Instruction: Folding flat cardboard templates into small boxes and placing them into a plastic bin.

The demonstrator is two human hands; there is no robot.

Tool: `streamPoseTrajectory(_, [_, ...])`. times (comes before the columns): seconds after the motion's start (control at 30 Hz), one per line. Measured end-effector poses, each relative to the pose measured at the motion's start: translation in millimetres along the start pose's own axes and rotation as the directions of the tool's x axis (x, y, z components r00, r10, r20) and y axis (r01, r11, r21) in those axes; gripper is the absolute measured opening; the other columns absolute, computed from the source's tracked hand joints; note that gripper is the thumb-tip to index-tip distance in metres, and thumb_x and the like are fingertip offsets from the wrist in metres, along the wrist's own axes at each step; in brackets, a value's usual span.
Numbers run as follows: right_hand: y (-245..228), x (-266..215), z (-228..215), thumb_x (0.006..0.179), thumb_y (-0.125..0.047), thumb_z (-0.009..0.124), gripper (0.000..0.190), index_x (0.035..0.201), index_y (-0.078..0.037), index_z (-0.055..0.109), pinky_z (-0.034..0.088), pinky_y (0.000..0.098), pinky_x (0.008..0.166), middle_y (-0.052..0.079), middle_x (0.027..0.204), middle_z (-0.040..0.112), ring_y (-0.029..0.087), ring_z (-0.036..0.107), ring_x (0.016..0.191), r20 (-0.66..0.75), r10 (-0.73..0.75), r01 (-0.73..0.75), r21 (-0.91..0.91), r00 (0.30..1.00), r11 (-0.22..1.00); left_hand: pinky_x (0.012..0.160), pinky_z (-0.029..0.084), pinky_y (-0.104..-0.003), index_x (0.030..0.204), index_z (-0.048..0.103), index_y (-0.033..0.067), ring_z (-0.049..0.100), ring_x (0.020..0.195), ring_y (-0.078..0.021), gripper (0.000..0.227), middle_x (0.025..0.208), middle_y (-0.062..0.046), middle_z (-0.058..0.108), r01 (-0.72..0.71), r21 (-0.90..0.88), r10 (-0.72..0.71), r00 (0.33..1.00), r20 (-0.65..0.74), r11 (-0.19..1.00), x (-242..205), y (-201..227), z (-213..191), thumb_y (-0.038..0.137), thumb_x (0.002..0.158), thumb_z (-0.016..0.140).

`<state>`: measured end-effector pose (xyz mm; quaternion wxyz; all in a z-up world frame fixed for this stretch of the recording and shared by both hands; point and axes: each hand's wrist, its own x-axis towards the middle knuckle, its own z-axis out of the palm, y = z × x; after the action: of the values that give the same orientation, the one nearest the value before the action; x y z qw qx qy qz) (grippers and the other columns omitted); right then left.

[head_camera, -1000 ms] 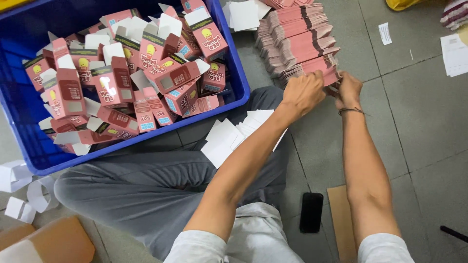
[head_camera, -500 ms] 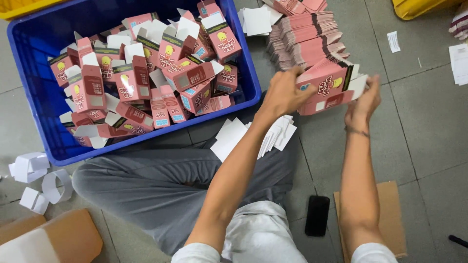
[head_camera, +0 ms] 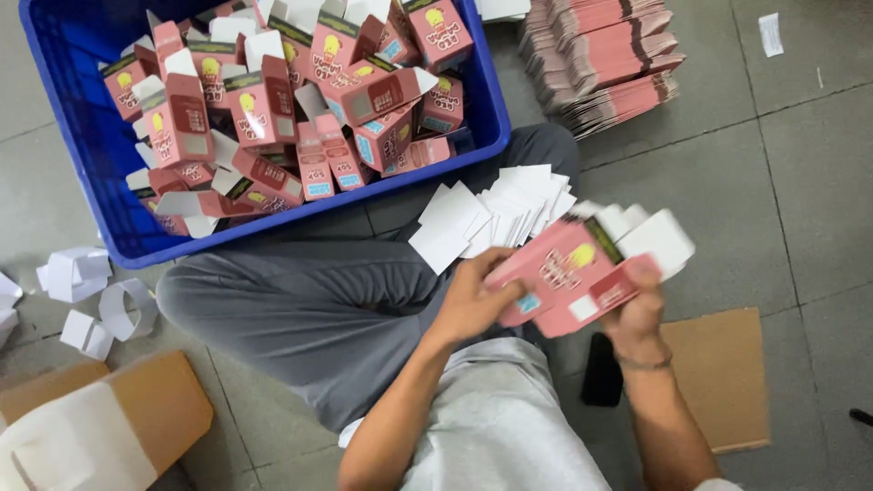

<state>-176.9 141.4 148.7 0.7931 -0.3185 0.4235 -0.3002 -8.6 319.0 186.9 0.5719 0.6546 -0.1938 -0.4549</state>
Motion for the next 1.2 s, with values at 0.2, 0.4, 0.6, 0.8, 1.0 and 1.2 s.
streamPoseTrajectory(0.2, [52.3,-20.9,-46.4,0.086,-0.032,0.068,0.021,0.082,-0.022,0.050,0.061,0.0258,0.062,-0.005,0.068,0.057,0.012,0.068,0.062,-0.175,0.084,-0.106,-0.120,0.981,0.987,0.094,0.054,-0.053,0.128,0.068,0.0027,0.068,0.112,-0.0447,0.055,0.112,-0.023,0.074,0.055,0.100,-0.059,0.998,0.038,0.993,-29.6,-37.0,-0.6,0.030,0.081,0.073])
streamPoseTrajectory(0.4, [66.9,-14.5,-27.1,0.085,-0.021,0.075,0.020,0.096,-0.013,0.059,0.058,0.0237,0.060,-0.005,0.073,0.060,0.008,0.066,0.062,-0.298,-0.176,0.061,-0.358,0.938,0.932,0.087,0.055,-0.059,0.127,0.068,0.0007,0.067,0.105,-0.0481,0.067,0.110,-0.023,0.067,0.042,0.567,-0.075,0.997,0.036,0.822,-24.1,-6.9,-0.3,0.045,0.077,0.079])
streamPoseTrajectory(0.6, [74.8,-41.6,12.0,0.091,-0.028,0.077,0.035,0.112,-0.005,0.062,0.049,0.0338,0.083,0.003,0.095,0.057,0.016,0.058,0.091,-0.300,-0.251,-0.015,-0.670,0.920,0.742,0.086,0.056,-0.052,0.131,0.064,0.0073,0.070,0.101,-0.0419,0.063,0.103,-0.016,0.067,0.032,0.670,-0.015,0.999,-0.031,0.742,-17.2,-36.1,-2.7,0.040,0.080,0.079])
streamPoseTrajectory(0.8, [64.7,-38.9,1.4,0.093,-0.047,0.076,0.075,0.141,0.003,0.049,0.033,0.0559,0.114,0.028,0.134,0.057,0.042,0.049,0.138,-0.184,-0.048,-0.127,-0.824,0.982,0.553,0.099,0.047,-0.044,0.132,0.063,0.0125,0.064,0.112,-0.0332,0.063,0.109,-0.011,0.068,-0.002,0.794,0.029,0.999,-0.020,0.608,-19.3,-34.4,-10.1,0.043,0.079,0.080])
streamPoseTrajectory(1.0, [45.1,-38.4,12.8,0.097,-0.017,0.071,0.026,0.117,-0.004,0.061,0.047,0.0400,0.097,0.006,0.111,0.063,0.018,0.056,0.104,-0.121,-0.098,-0.006,-0.659,0.988,0.752,0.097,0.051,-0.048,0.128,0.064,0.0050,0.065,0.111,-0.0400,0.065,0.111,-0.018,0.067,0.028,0.679,-0.069,0.997,0.034,0.733,-11.3,-22.9,-2.8,0.036,0.075,0.084])
streamPoseTrajectory(1.2, [-30.5,14.9,7.9,0.105,-0.034,0.071,0.029,0.122,-0.014,0.059,0.053,0.0385,0.078,0.006,0.099,0.067,0.019,0.068,0.085,-0.056,-0.178,0.075,-0.753,0.982,0.654,0.097,0.052,-0.052,0.131,0.060,0.0036,0.065,0.112,-0.0445,0.071,0.113,-0.021,0.065,0.010,0.358,-0.038,0.997,0.072,0.934,13.2,3.3,33.9,0.040,0.074,0.082])
